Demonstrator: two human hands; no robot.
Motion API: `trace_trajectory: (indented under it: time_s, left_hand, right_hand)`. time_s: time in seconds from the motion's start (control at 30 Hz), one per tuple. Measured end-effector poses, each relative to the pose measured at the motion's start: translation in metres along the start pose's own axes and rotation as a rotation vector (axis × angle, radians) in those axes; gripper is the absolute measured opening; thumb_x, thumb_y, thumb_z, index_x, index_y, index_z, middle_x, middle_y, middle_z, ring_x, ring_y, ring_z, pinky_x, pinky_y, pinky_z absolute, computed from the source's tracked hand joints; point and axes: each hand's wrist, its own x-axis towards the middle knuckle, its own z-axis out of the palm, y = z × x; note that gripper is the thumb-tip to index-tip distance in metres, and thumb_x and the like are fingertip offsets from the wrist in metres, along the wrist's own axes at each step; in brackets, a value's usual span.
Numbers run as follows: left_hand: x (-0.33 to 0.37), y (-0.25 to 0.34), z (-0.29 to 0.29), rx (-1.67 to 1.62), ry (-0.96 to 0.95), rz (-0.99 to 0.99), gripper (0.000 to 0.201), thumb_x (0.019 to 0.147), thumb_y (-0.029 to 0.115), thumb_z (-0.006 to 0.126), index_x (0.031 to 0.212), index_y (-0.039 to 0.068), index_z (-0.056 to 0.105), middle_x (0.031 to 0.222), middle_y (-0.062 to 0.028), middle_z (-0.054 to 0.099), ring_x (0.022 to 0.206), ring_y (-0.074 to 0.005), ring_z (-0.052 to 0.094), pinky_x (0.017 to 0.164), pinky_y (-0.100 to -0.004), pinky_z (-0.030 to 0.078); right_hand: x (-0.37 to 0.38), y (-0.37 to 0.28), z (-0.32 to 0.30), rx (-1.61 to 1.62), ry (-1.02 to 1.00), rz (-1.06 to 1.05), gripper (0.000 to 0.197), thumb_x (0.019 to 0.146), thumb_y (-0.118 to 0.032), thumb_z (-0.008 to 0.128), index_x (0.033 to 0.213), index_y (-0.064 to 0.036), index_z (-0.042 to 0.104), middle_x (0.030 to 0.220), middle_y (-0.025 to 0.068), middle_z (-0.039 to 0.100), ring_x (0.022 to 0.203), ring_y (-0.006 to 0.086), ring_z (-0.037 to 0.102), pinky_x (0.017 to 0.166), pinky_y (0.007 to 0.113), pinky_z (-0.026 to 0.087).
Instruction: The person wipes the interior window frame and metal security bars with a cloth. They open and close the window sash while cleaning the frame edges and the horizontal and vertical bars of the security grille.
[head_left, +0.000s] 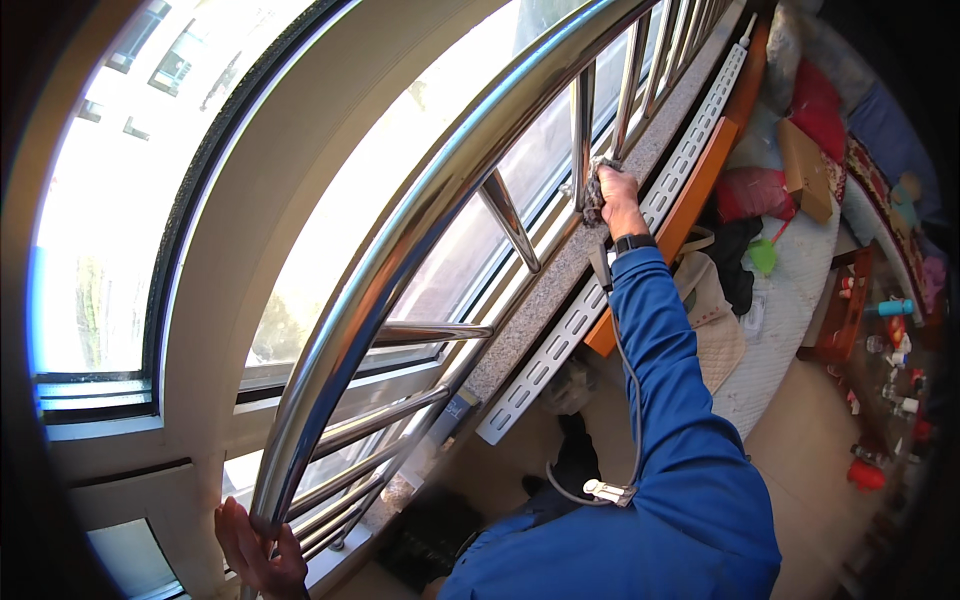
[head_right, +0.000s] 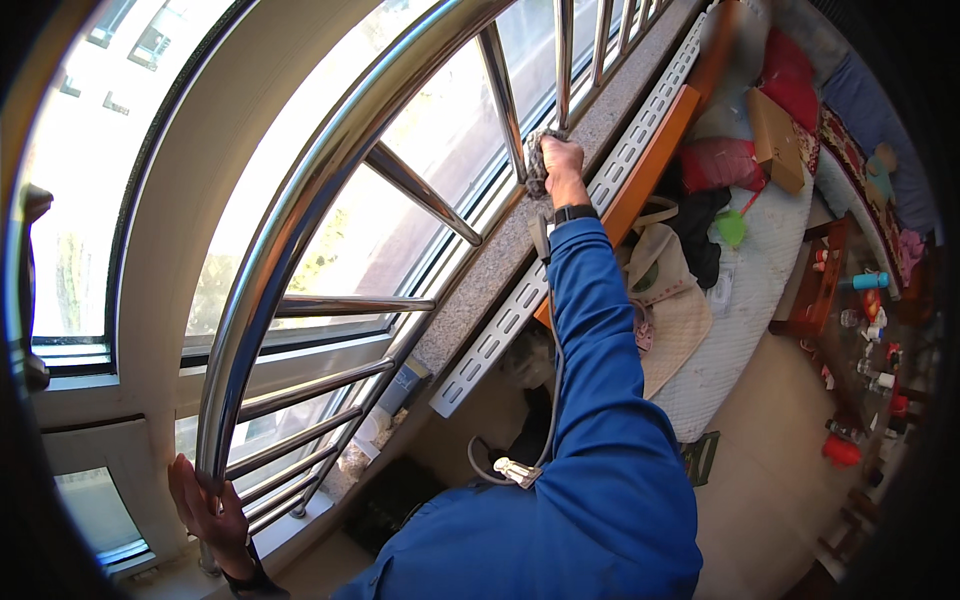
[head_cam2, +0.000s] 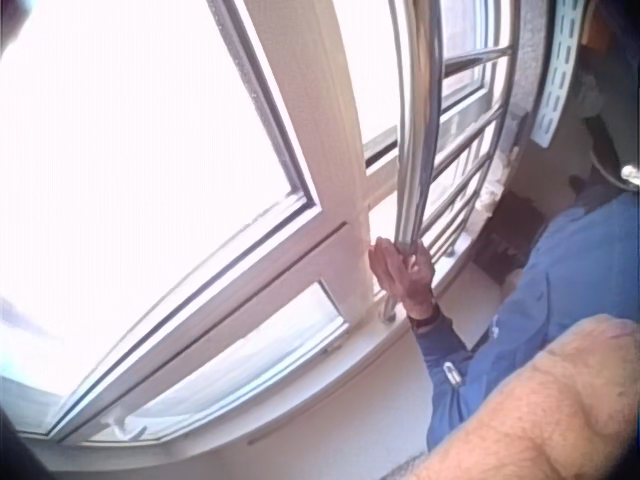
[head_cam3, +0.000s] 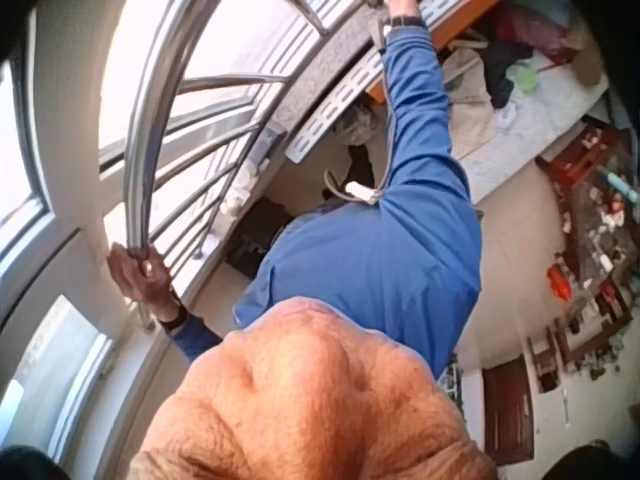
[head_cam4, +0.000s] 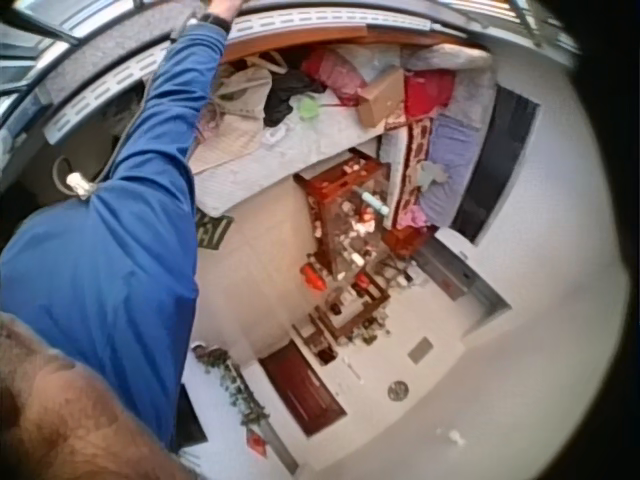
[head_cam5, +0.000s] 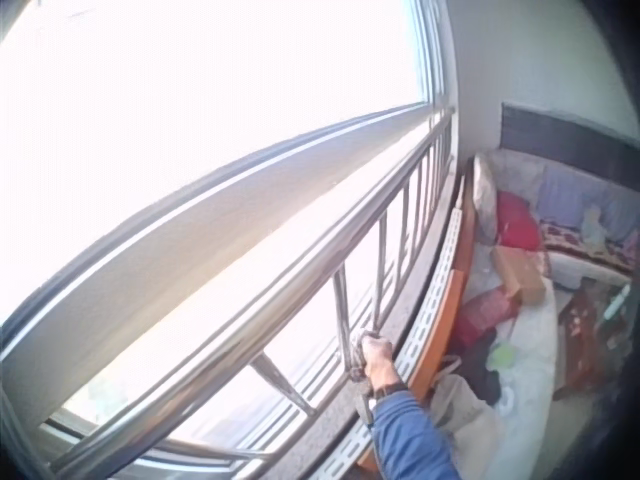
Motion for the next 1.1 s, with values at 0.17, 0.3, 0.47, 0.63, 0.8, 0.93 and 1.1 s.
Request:
trace_trajectory:
  time_s: [0.17, 0.3, 0.47, 0.63, 0.8, 0.93, 1.1]
  left_hand:
    - [0.003, 0.006, 0.002, -0.146, -0.009, -0.046, 0.066, 0.091, 0.0, 0.069, 0.154, -0.002, 0.049, 0.152, -0.0279, 0.053, 0.141, -0.0455, 0.052, 0.094, -0.0465, 0.064]
    - [0.007, 0.009, 0.005, -0.144, 0.024, -0.048, 0.067, 0.086, 0.0, 0.072, 0.15, -0.002, 0.053, 0.146, -0.0302, 0.055, 0.136, -0.0471, 0.054, 0.082, -0.0443, 0.068]
    - [0.006, 0.006, 0.009, -0.203, 0.05, -0.034, 0.067, 0.088, -0.003, 0.071, 0.152, -0.005, 0.05, 0.149, -0.0291, 0.051, 0.137, -0.0457, 0.054, 0.091, -0.0451, 0.068]
    - [0.007, 0.004, 0.011, -0.14, 0.11, 0.015, 0.071, 0.083, -0.005, 0.076, 0.15, -0.003, 0.053, 0.144, -0.0284, 0.057, 0.134, -0.0452, 0.058, 0.093, -0.0463, 0.066]
    - [0.012, 0.007, 0.014, -0.15, 0.15, 0.034, 0.072, 0.08, -0.002, 0.08, 0.148, -0.001, 0.056, 0.14, -0.0266, 0.062, 0.131, -0.0448, 0.06, 0.101, -0.0488, 0.06]
    - [0.018, 0.008, 0.009, -0.078, 0.186, 0.089, 0.07, 0.076, 0.004, 0.083, 0.143, 0.001, 0.061, 0.131, -0.0244, 0.069, 0.123, -0.0446, 0.065, 0.103, -0.0525, 0.056]
    - [0.025, 0.014, 0.007, -0.109, 0.245, 0.089, 0.066, 0.073, 0.007, 0.087, 0.136, 0.001, 0.066, 0.127, -0.0219, 0.071, 0.118, -0.0421, 0.068, 0.101, -0.0499, 0.057]
  right_hand:
    - [-0.055, 0.054, -0.012, 0.477, -0.228, 0.244, 0.028, 0.105, -0.03, 0.061, 0.11, -0.0038, 0.071, 0.088, 0.0058, 0.07, 0.07, 0.0219, 0.068, 0.058, 0.04, 0.056]
    - [-0.113, 0.104, -0.008, 0.635, -0.381, 0.3, 0.036, 0.106, -0.044, 0.058, 0.113, -0.01, 0.067, 0.096, 0.0031, 0.07, 0.082, 0.0205, 0.069, 0.065, 0.039, 0.058]
    - [-0.163, 0.133, -0.014, 0.553, -0.391, 0.339, 0.02, 0.099, -0.036, 0.069, 0.103, -0.0165, 0.064, 0.083, -0.0006, 0.063, 0.068, 0.0171, 0.061, 0.052, 0.036, 0.049]
    - [-0.179, 0.142, -0.003, 0.554, -0.215, 0.365, 0.027, 0.103, -0.036, 0.064, 0.111, -0.0099, 0.064, 0.098, 0.0028, 0.067, 0.082, 0.0196, 0.066, 0.062, 0.038, 0.055]
    - [-0.236, 0.18, -0.006, 0.523, -0.254, 0.499, 0.032, 0.102, -0.033, 0.063, 0.122, -0.0077, 0.067, 0.111, 0.0043, 0.071, 0.094, 0.0239, 0.068, 0.078, 0.041, 0.058]
    - [-0.264, 0.171, -0.02, 0.38, -0.181, 0.303, 0.014, 0.096, -0.014, 0.067, 0.108, -0.0077, 0.07, 0.097, 0.0046, 0.071, 0.083, 0.0222, 0.07, 0.07, 0.042, 0.06]
    - [-0.272, 0.153, -0.011, 0.197, -0.094, 0.126, 0.011, 0.095, -0.012, 0.067, 0.104, -0.0063, 0.069, 0.093, 0.0036, 0.07, 0.075, 0.0195, 0.067, 0.063, 0.039, 0.058]
